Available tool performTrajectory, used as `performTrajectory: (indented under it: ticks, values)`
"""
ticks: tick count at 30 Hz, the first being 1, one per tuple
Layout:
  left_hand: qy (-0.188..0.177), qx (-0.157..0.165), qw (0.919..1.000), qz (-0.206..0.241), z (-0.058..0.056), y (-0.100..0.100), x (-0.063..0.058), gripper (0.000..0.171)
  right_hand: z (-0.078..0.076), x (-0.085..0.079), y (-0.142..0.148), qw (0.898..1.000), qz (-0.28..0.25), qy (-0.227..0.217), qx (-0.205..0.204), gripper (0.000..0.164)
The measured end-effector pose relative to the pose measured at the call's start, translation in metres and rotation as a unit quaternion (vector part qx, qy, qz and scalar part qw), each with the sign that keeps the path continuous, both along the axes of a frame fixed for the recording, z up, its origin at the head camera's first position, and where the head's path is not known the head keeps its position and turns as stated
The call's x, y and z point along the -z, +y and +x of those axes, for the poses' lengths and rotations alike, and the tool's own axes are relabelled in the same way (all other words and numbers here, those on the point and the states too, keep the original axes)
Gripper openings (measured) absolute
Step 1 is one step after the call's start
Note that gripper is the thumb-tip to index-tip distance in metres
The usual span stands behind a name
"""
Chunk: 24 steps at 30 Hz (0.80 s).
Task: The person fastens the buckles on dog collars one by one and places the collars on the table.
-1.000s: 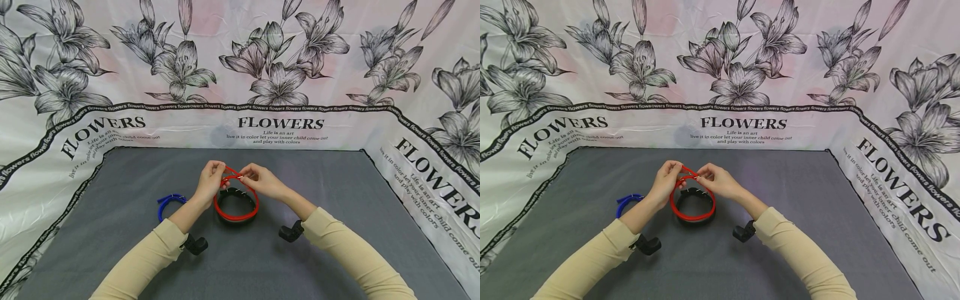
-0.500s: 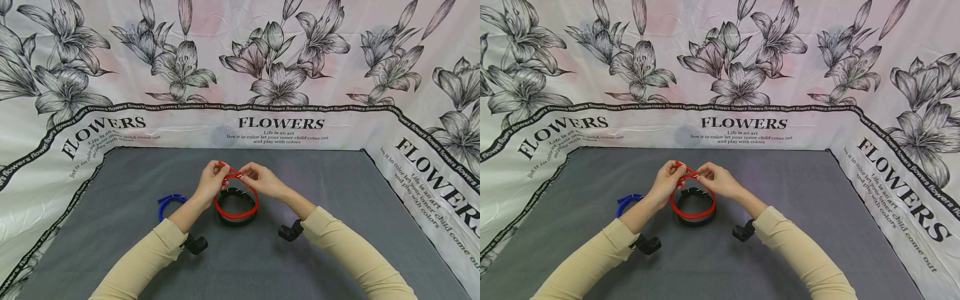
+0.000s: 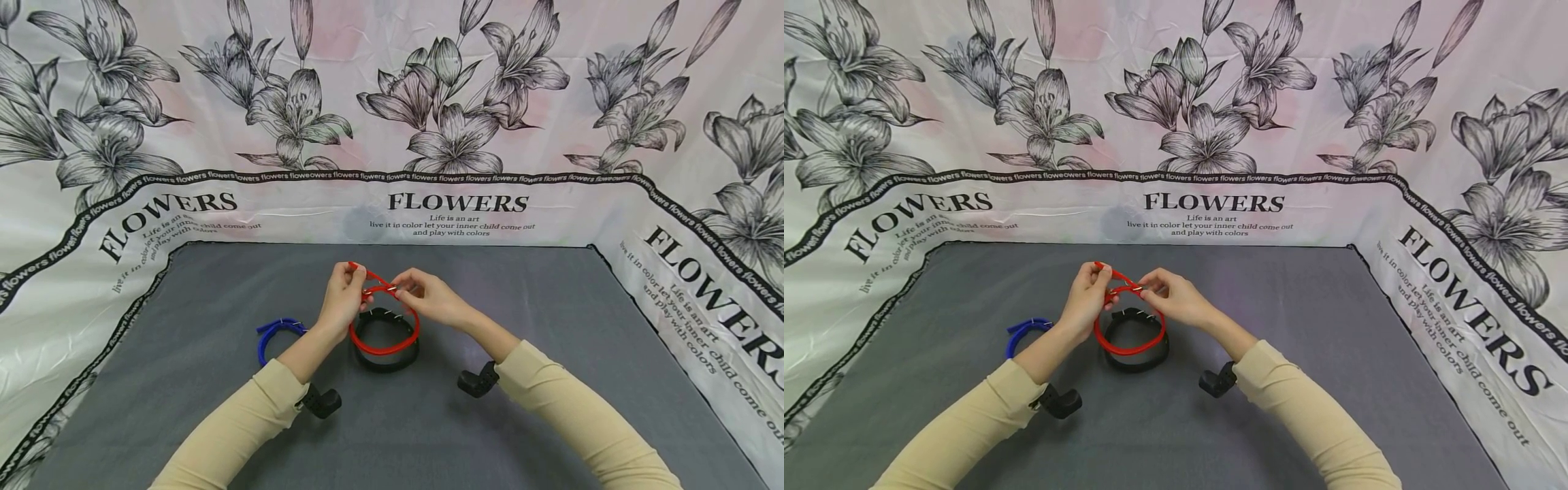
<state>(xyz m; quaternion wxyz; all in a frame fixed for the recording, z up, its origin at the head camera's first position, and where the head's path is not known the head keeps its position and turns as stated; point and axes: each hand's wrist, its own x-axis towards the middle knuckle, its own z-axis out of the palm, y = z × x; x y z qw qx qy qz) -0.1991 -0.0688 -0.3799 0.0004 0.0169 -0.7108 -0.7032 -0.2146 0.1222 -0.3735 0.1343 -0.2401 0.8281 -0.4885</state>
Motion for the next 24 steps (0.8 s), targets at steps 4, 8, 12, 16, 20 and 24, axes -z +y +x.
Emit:
performTrajectory:
  ticks: [4,8,12,16,20,24]
  values:
    - [0.002,-0.003,1.0000,-0.004,-0.0002,0.0008,0.0015,0.025,0.0004,0.0004,0.0024,1.000,0.003,0.000,-0.003,0.023]
    - [0.008,0.000,1.0000,-0.006,-0.0006,0.0017,0.0022,0.026,0.0001,-0.0009,0.0038,1.000,0.010,-0.006,-0.004,0.023]
    - [0.012,0.014,0.9998,-0.010,-0.0003,0.0014,0.0013,0.024,-0.0003,-0.0040,0.0034,1.000,0.023,-0.010,0.000,0.025]
    - [0.015,0.037,0.9990,-0.019,0.0008,0.0013,0.0010,0.023,-0.0020,-0.0049,0.0015,1.000,0.022,-0.005,0.011,0.029]
    - [0.014,0.045,0.9984,-0.032,0.0020,0.0019,0.0013,0.024,-0.0041,-0.0049,-0.0017,0.999,0.028,0.016,0.002,0.028]
    - [-0.001,0.062,0.9970,-0.047,0.0035,0.0025,0.0015,0.026,-0.0044,-0.0057,-0.0030,0.998,0.046,0.033,-0.007,0.026]
